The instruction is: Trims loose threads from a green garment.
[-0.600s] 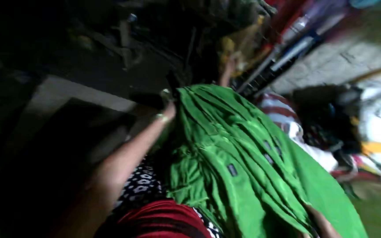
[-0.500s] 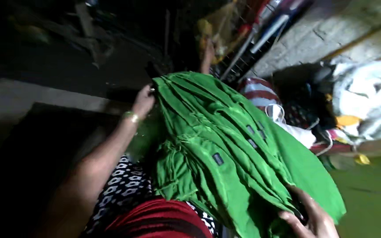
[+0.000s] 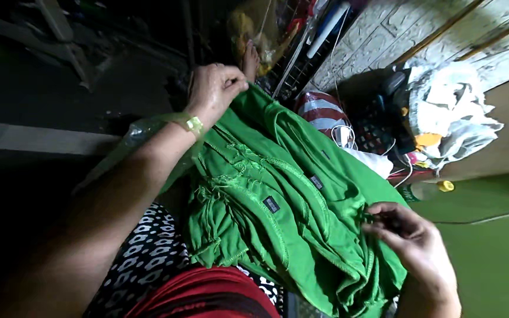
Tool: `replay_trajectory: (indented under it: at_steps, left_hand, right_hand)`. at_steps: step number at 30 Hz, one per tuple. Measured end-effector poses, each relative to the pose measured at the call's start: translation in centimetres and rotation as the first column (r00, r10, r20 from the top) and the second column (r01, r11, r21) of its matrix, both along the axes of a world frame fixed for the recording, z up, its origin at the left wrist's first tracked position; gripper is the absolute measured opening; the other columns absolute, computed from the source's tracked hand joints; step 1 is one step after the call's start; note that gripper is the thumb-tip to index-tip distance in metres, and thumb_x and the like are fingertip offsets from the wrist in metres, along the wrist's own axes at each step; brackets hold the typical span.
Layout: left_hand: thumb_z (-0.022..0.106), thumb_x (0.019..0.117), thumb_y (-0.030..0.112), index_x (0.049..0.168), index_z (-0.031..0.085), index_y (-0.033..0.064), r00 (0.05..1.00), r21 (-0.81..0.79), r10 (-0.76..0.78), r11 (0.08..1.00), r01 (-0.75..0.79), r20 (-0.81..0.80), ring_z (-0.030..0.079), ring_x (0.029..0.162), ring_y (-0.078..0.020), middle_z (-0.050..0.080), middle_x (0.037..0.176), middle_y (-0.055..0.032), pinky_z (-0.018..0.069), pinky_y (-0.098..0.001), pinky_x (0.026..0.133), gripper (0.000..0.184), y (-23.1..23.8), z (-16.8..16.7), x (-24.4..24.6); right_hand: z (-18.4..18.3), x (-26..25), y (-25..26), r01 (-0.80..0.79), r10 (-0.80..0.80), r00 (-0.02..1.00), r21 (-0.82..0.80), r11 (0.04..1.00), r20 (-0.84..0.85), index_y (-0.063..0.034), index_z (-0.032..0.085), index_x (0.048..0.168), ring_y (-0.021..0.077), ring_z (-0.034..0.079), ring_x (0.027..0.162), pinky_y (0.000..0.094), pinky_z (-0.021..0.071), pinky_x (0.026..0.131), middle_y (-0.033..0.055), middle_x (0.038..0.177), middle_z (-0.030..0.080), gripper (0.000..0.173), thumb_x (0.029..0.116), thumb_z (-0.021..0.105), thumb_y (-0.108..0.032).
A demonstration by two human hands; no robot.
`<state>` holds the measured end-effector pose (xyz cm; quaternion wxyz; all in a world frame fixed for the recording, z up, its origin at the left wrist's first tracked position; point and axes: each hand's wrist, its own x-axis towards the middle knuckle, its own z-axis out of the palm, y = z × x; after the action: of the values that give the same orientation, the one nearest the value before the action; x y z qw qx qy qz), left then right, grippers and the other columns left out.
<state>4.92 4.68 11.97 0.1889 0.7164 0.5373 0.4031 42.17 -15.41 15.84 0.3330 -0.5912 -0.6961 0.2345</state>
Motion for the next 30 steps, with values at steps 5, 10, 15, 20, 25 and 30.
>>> replay_trajectory:
  at_steps: [5, 10, 15, 20, 25, 30]
  left_hand:
    - [0.056, 0.1035, 0.007, 0.137, 0.058, 0.0, 0.986, -0.159, -0.149, 0.978, 0.136, -0.069, 0.063, 0.119, -0.0434, 0.063, 0.128, -0.0281, 0.0468, -0.0578, 0.105, 0.034, 1.9, -2.6, 3.2]
    - [0.067, 0.0966, 0.005, 0.132, 0.048, -0.005, 0.993, -0.273, -0.109, 0.955, 0.119, 0.05, 0.066, 0.103, -0.036, 0.063, 0.114, -0.0247, 0.0523, -0.0522, 0.093, 0.041, 1.8, -2.9, 2.5]
    - [0.063, 0.0987, 0.014, 0.104, 0.068, -0.0046, 0.971, -0.045, -0.2, 0.977, 0.207, 0.132, 0.065, 0.096, -0.0246, 0.067, 0.111, -0.02, 0.0529, -0.0414, 0.085, 0.02, 0.3, -3.7, 2.0]
    - [0.054, 0.1046, 0.02, 0.132, 0.068, 0.0083, 0.961, 0.172, -0.269, 0.951, 0.256, 0.057, 0.056, 0.13, -0.0319, 0.062, 0.136, -0.0176, 0.0413, -0.048, 0.111, 0.033, -0.1, -2.8, 2.3]
    - [0.045, 0.1097, 0.029, 0.142, 0.062, 0.0162, 0.89, -0.133, -0.435, 0.898, 0.418, -0.136, 0.032, 0.151, -0.0403, 0.048, 0.157, -0.0122, 0.0163, -0.0644, 0.122, 0.039, 1.5, -2.8, 3.9]
    - [0.068, 0.0993, 0.019, 0.143, 0.056, 0.0063, 0.923, -0.286, -0.37, 0.878, 0.384, 0.104, 0.049, 0.139, -0.0302, 0.054, 0.148, -0.0158, 0.0364, -0.0495, 0.117, 0.047, 2.9, -2.8, 4.1]
  right_hand:
    - [-2.1, 0.6, 1.5, 0.125, -0.171, 0.963, 0.217, 0.968, 0.207, 0.0112, 0.068, 0.107, -0.0036, 0.057, 0.078, 0.0125, 0.0463, 0.069, 0.0123, 0.096, 0.07, 0.024, 0.094, 0.055, -0.005]
    - [-0.7, -3.3, 1.4, -0.084, 0.011, 0.969, 0.289, 0.954, 0.246, 0.0047, 0.064, 0.107, -0.0021, 0.055, 0.073, 0.0118, 0.0456, 0.064, 0.0091, 0.092, 0.066, 0.037, 0.1026, 0.058, -0.031]
    - [0.1, -6.5, 2.8, -0.313, 0.231, 0.84, 0.089, 0.946, 0.491, -0.0042, 0.07, 0.106, 0.0271, 0.068, 0.067, 0.0462, 0.053, 0.053, 0.0146, 0.095, 0.07, 0.03, 0.0852, 0.067, -0.026]
    - [2.6, -5.1, 3.9, -0.188, 0.162, 0.942, 0.062, 0.98, 0.295, -0.0047, 0.066, 0.098, -0.0006, 0.055, 0.068, 0.0178, 0.0484, 0.062, -0.0018, 0.081, 0.06, 0.015, 0.0964, 0.056, -0.015]
    - [1.2, -1.0, 6.6, 0.225, -0.202, 0.902, -0.016, 0.974, 0.382, 0.0052, 0.065, 0.114, 0.0262, 0.068, 0.088, 0.0476, 0.0566, 0.08, 0.0187, 0.101, 0.068, 0.02, 0.1001, 0.059, -0.008]
    - [-3.7, -2.1, 7.0, 0.147, -0.071, 0.865, -0.117, 0.982, 0.496, 0.0073, 0.065, 0.111, 0.0431, 0.068, 0.091, 0.0642, 0.0522, 0.081, 0.0259, 0.1, 0.068, 0.02, 0.0939, 0.067, -0.002]
